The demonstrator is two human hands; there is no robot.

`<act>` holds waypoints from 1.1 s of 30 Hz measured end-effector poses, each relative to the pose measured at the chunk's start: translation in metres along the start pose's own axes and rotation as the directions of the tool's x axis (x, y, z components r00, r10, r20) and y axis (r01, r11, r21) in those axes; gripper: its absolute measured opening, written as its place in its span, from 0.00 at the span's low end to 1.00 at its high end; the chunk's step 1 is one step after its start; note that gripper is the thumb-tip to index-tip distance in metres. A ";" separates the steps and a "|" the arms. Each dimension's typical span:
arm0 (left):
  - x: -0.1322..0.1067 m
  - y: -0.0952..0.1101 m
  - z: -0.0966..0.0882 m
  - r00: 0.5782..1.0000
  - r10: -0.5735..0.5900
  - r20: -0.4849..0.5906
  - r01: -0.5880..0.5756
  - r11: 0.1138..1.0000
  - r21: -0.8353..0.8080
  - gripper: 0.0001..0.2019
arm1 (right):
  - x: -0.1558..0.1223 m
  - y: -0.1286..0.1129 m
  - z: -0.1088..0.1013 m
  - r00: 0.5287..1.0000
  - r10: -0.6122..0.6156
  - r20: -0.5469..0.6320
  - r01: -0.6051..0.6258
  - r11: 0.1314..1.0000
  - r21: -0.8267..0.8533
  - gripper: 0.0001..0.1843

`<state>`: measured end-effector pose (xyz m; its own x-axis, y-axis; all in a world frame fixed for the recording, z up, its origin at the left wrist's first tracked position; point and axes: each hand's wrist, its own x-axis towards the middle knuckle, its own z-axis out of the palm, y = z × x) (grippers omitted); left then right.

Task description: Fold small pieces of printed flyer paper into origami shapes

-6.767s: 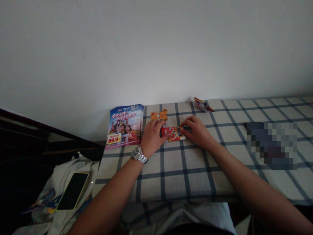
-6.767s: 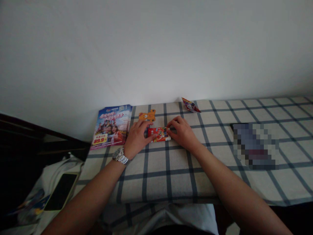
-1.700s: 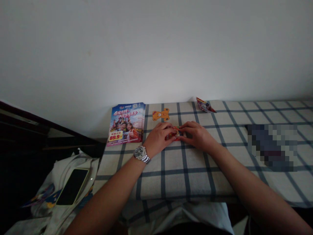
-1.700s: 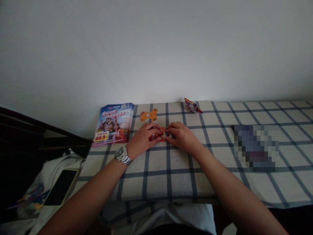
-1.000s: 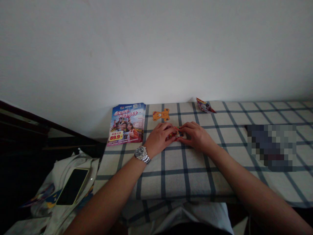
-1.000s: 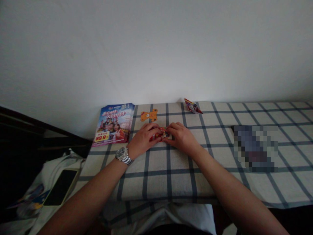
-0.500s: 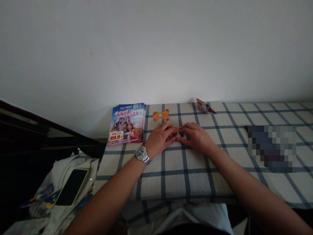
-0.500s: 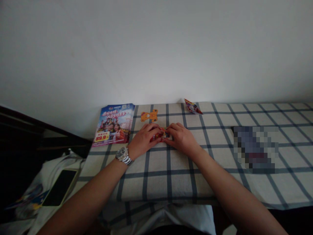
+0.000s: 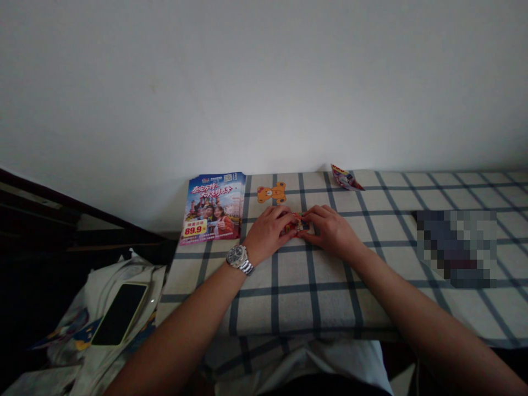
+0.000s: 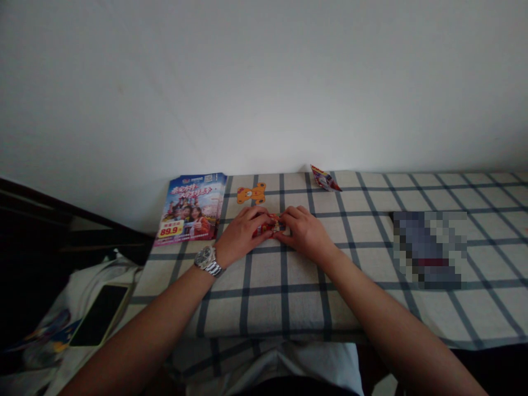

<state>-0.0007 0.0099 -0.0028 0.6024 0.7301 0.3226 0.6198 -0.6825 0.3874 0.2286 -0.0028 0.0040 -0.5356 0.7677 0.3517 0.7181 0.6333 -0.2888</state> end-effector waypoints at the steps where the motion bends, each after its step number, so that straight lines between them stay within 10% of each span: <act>1: 0.000 0.000 0.000 1.000 0.000 0.002 0.000 1.000 -0.002 0.12 | 0.000 0.000 0.000 1.000 0.001 -0.001 -0.001 1.000 -0.004 0.12; 33: -0.001 -0.001 -0.002 1.000 0.006 0.019 -0.006 1.000 -0.002 0.14 | -0.001 0.009 0.000 0.999 -0.042 0.028 0.041 0.999 0.030 0.14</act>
<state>-0.0028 0.0098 -0.0023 0.6157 0.7251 0.3086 0.6152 -0.6870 0.3868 0.2354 0.0018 0.0009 -0.5775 0.7428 0.3387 0.6818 0.6671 -0.3004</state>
